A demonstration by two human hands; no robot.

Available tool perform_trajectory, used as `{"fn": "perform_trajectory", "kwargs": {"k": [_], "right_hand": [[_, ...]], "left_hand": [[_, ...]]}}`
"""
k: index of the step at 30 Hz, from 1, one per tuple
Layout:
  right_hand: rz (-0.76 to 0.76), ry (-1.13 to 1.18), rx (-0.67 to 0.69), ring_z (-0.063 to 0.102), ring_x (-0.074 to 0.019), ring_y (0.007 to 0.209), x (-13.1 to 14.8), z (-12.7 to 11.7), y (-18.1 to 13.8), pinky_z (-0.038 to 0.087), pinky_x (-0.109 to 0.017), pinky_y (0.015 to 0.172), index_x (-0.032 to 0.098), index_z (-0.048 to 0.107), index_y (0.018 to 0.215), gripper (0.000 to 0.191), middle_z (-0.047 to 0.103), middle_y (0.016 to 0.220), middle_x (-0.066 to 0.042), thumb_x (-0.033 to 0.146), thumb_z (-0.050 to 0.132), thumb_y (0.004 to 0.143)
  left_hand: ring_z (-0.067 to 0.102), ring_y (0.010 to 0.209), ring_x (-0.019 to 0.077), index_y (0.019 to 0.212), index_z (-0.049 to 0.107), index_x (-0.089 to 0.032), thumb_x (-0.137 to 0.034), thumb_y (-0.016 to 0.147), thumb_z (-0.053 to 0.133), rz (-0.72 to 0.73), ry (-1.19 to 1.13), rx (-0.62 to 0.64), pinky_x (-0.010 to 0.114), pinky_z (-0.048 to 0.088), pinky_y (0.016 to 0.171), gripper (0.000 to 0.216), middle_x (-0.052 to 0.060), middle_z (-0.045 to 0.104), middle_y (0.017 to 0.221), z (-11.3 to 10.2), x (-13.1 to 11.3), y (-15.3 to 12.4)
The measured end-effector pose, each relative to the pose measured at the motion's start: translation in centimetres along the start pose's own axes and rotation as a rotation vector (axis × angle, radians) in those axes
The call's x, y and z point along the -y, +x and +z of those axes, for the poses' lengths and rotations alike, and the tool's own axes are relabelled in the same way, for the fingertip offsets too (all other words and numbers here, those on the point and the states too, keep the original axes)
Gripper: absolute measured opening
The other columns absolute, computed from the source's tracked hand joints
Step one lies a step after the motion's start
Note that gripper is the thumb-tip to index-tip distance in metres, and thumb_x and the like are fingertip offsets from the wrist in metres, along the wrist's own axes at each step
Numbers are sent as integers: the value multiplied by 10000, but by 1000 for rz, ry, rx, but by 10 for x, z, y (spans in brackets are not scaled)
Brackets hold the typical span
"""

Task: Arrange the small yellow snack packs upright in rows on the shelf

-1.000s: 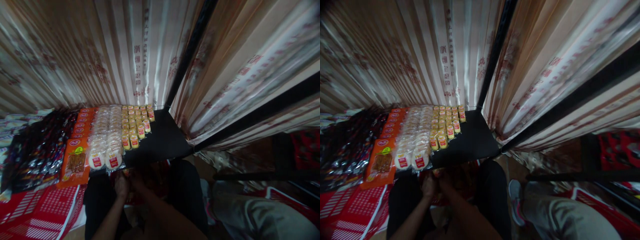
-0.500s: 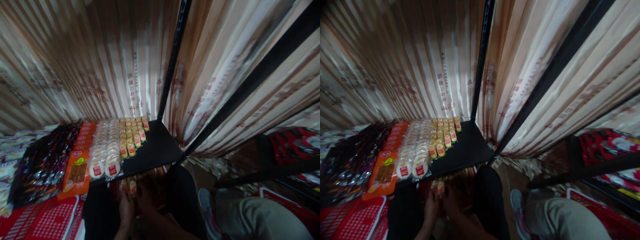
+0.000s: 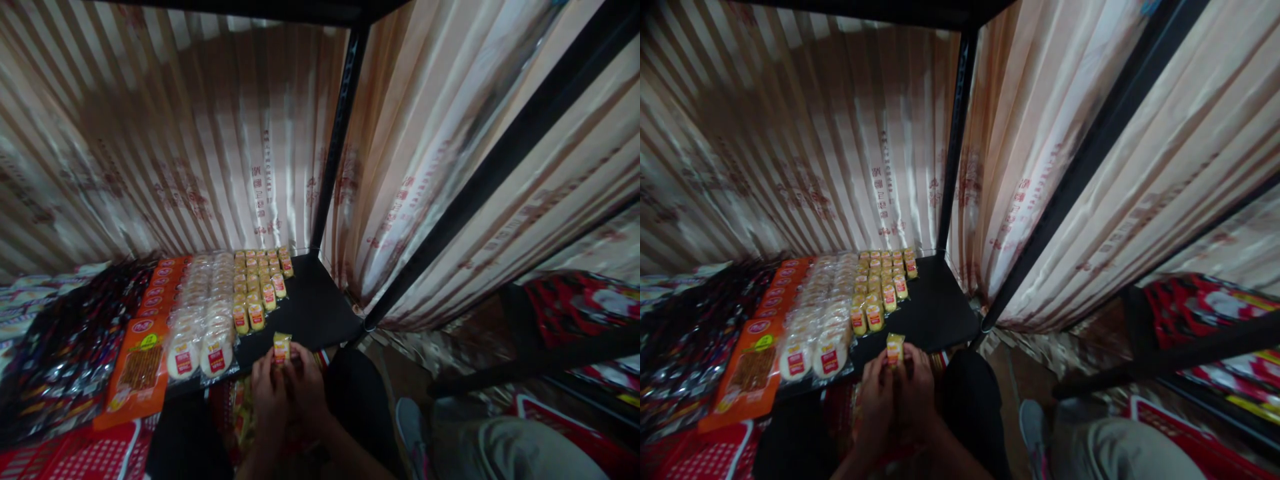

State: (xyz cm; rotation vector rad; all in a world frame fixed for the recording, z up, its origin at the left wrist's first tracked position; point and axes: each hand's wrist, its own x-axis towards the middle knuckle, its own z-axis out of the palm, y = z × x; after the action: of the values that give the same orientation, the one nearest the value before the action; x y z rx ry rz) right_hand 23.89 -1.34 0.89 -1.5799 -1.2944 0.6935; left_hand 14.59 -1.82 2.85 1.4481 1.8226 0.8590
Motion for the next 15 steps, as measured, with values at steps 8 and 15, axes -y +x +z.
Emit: {"fn": "perform_trajectory", "kwargs": {"k": [8,15], "right_hand": [[-57,-11,-16,587,-173,846,-1,13,75,484,-292,750,181,576,1033,296,638,973,-57,247,473,763],[-30,44,22,593,-157,815,-10,36,108,498,-288,731,169,554,1065,335,625,962,-54,215,470,743]], "left_hand": [[386,1242,172,1249,447,-72,-224,821,296,10,-72,-42,302,252,1082,479,131,445,1341,24,-31,43],[310,1308,172,1298,410,-85,-276,854,253,41,-48,-27,325,206,1110,508,108,377,1407,37,-29,60]]}}
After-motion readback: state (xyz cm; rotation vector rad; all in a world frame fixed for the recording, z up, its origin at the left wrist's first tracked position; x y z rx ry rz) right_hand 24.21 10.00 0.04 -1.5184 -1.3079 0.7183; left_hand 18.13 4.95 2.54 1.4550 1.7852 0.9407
